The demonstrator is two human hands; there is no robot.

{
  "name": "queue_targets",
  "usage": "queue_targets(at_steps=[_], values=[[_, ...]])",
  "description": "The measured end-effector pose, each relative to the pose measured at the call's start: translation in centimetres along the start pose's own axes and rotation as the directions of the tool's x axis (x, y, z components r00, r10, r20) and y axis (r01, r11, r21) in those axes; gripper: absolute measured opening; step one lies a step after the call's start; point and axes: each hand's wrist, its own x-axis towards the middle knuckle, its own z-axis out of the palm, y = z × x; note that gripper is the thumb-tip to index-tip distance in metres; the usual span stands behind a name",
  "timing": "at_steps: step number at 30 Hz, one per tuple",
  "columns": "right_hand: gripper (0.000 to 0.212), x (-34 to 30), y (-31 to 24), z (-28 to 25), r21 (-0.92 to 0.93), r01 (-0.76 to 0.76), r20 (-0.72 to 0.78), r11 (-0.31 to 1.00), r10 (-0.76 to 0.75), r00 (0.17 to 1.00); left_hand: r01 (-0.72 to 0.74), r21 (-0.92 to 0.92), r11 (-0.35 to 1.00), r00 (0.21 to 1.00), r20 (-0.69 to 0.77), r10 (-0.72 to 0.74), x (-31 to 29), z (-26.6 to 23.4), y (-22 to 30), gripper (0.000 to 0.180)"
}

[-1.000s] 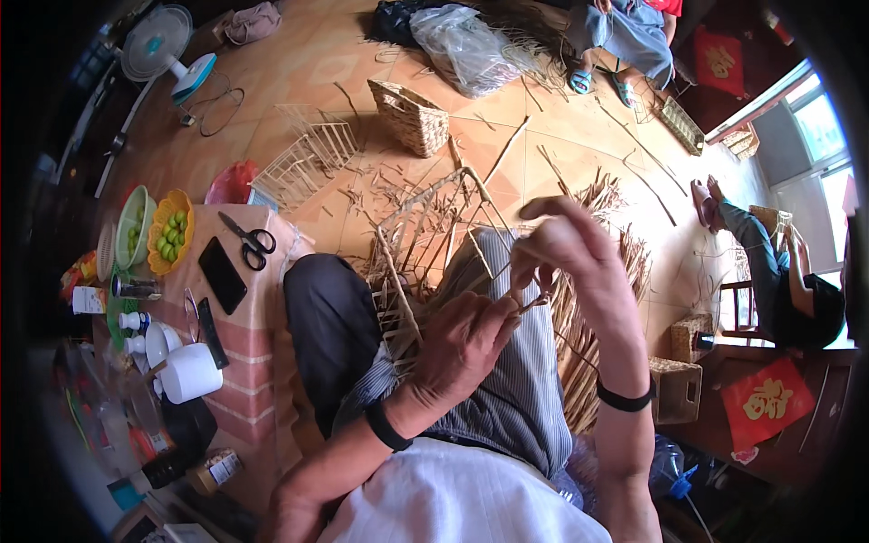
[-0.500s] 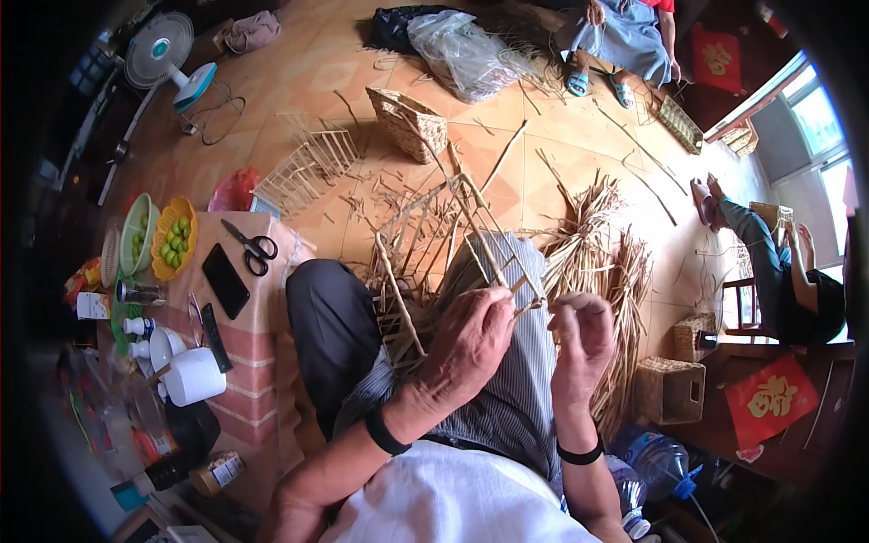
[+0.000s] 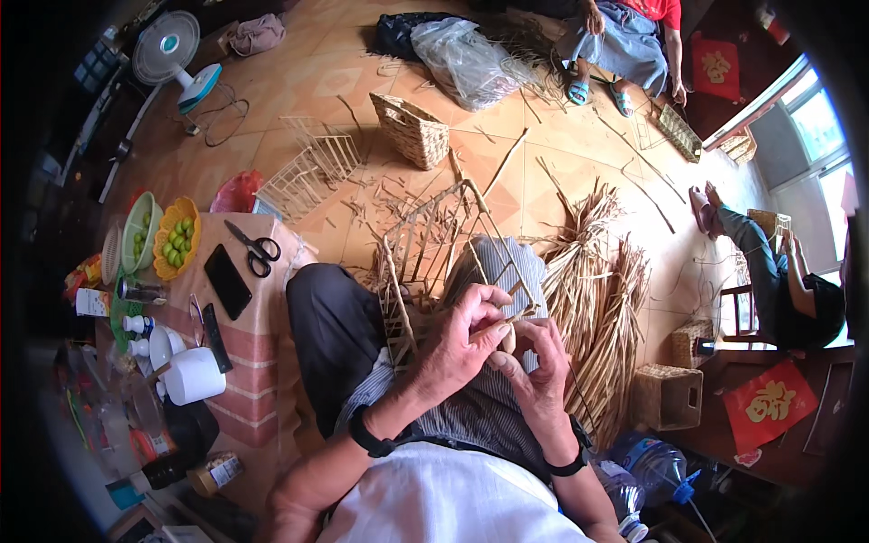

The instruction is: Weaving bamboo strips to create a structural frame.

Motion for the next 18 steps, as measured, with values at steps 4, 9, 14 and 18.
queue_targets(at_steps=[4, 9, 14, 18], values=[[0.018, -0.7, 1.0, -0.4, 0.080, -0.098, 0.036, 0.992, 0.095, 0.995, -0.193, 0.219, 0.956, 0.969, -0.112, 0.221, 0.3, 0.8, -0.7, 0.023], [0.009, 0.7, -0.8, -2.8, -0.085, -0.081, -0.019, 0.993, 0.080, 0.997, -0.187, 0.431, 0.883, 0.966, -0.083, 0.245, 0.1, 0.8, -0.1, 0.018], [0.012, 1.7, -1.3, -2.9, -0.156, 0.001, -0.072, 0.988, -0.013, 0.997, -0.337, 0.561, 0.756, 0.913, -0.002, 0.408, 0.1, 0.9, 0.1, 0.020], [0.014, 1.7, -1.7, -1.5, -0.113, 0.045, -0.116, 0.993, -0.058, 0.992, -0.370, 0.587, 0.720, 0.881, -0.023, 0.472, 0.1, 1.0, -0.2, 0.018]])
